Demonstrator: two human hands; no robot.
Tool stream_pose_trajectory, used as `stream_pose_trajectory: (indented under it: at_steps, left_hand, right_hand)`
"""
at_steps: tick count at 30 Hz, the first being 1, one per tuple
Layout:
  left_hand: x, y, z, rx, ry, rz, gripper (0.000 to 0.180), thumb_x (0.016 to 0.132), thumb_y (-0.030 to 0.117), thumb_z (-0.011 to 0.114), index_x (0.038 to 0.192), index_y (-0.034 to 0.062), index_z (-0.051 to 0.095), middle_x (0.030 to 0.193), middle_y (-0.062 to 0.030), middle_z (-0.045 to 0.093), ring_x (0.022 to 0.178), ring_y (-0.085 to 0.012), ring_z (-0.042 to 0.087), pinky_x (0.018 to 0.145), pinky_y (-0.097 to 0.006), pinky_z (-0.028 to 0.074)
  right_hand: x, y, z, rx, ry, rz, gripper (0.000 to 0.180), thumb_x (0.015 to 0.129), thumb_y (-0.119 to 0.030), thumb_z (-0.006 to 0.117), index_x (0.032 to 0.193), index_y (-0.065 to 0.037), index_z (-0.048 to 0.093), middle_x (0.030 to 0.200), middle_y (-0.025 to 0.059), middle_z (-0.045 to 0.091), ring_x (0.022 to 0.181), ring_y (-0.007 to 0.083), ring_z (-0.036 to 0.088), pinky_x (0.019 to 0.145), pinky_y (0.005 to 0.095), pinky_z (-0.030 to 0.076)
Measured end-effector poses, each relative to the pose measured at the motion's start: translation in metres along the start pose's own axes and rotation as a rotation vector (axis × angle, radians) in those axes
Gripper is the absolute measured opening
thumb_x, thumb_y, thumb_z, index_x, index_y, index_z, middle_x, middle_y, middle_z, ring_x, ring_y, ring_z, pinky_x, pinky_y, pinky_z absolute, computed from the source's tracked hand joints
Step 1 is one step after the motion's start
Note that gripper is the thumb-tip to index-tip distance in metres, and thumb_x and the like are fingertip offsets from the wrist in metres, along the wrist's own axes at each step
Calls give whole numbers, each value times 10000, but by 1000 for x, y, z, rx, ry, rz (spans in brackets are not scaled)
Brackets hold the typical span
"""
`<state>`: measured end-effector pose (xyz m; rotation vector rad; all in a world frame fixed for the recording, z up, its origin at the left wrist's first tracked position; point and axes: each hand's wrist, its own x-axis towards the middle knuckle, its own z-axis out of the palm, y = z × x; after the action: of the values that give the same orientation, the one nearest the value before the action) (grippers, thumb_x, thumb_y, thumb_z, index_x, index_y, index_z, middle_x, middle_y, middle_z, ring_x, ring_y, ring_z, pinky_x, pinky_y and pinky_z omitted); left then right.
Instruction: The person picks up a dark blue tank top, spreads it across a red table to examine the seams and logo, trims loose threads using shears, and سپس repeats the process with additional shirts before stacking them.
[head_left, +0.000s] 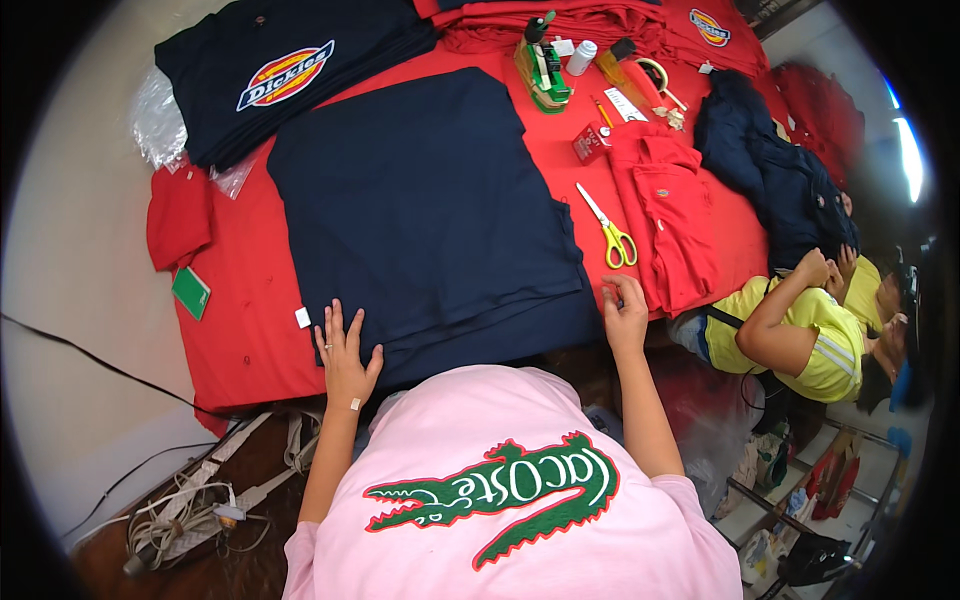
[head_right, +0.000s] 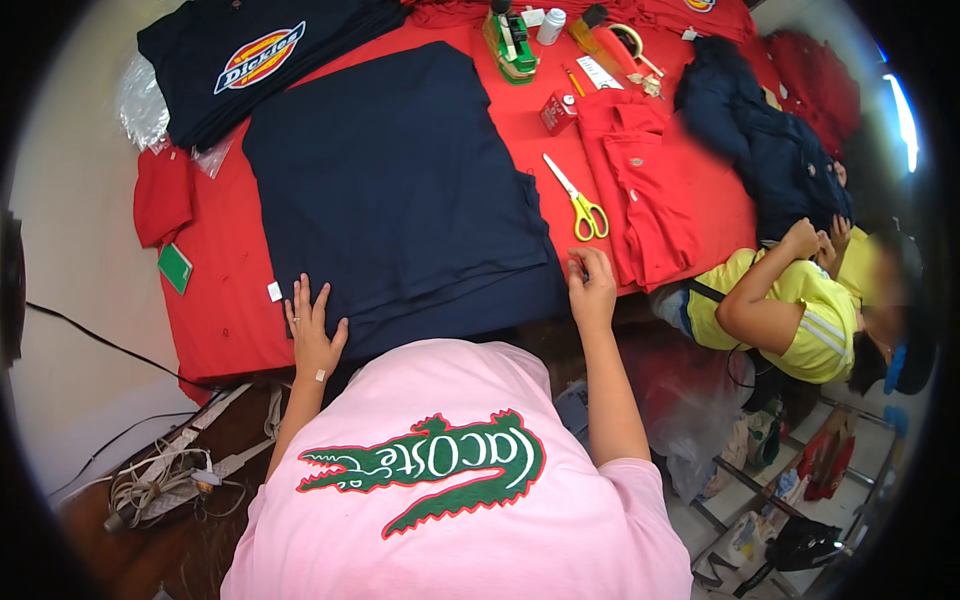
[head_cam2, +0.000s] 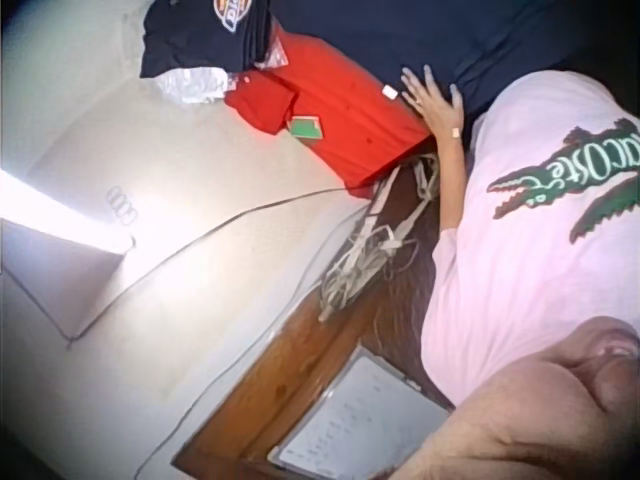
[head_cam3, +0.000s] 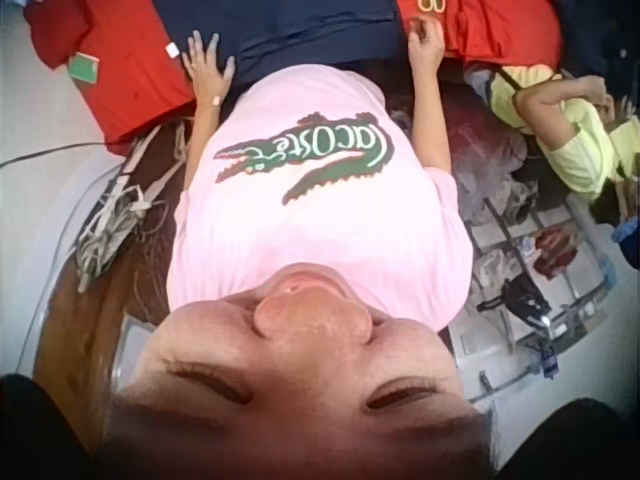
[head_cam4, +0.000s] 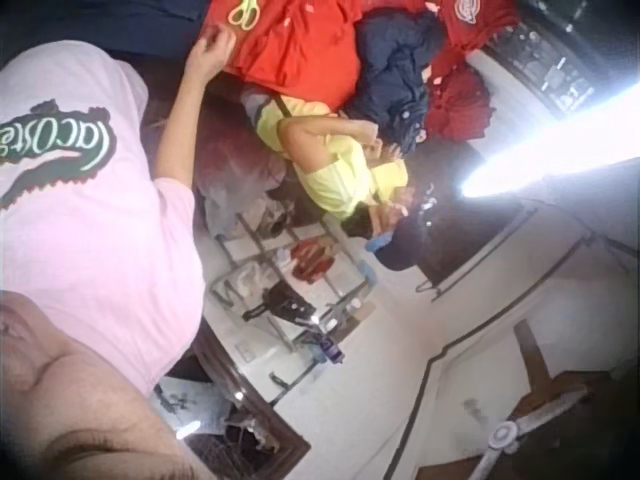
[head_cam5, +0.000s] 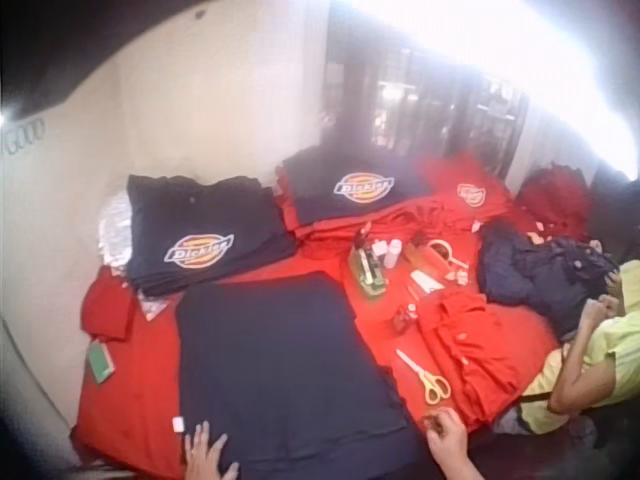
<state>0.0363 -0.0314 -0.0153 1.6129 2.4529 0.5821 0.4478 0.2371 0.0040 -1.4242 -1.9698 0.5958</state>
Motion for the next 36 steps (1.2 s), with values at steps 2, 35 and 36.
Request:
stream_pose_trajectory:
  at_steps: [2, 35, 36]
  left_hand:
    - [-2, 7, -2, -16, 85, -1, 591, 839, 64, 661, 1425, 143, 647, 1690, -178, 398, 1572, -391, 356, 1273, -564, 274]
    - [-53, -49, -28, -159, 267, -248, 175, 949, 58, 728, 1110, 101, 783, 1263, -98, 663, 975, -302, 707, 871, -391, 581]
    - [-38, -56, -36, -172, 271, -242, 161, 950, 53, 724, 1097, 92, 778, 1258, -104, 663, 1003, -309, 706, 879, -394, 580]
  right_hand:
    - [1, -20, 3, 18, -69, 41, 258, 908, -57, 774, 1161, -106, 754, 1154, 111, 690, 994, 301, 718, 854, 385, 575]
    - [45, -3, -26, -35, -535, -94, 168, 865, 1, 782, 1029, 3, 744, 964, 141, 736, 926, 301, 725, 841, 369, 550]
    - [59, -8, -29, -40, -570, -55, 164, 871, -28, 794, 1025, 14, 755, 937, 135, 763, 901, 259, 735, 819, 357, 550]
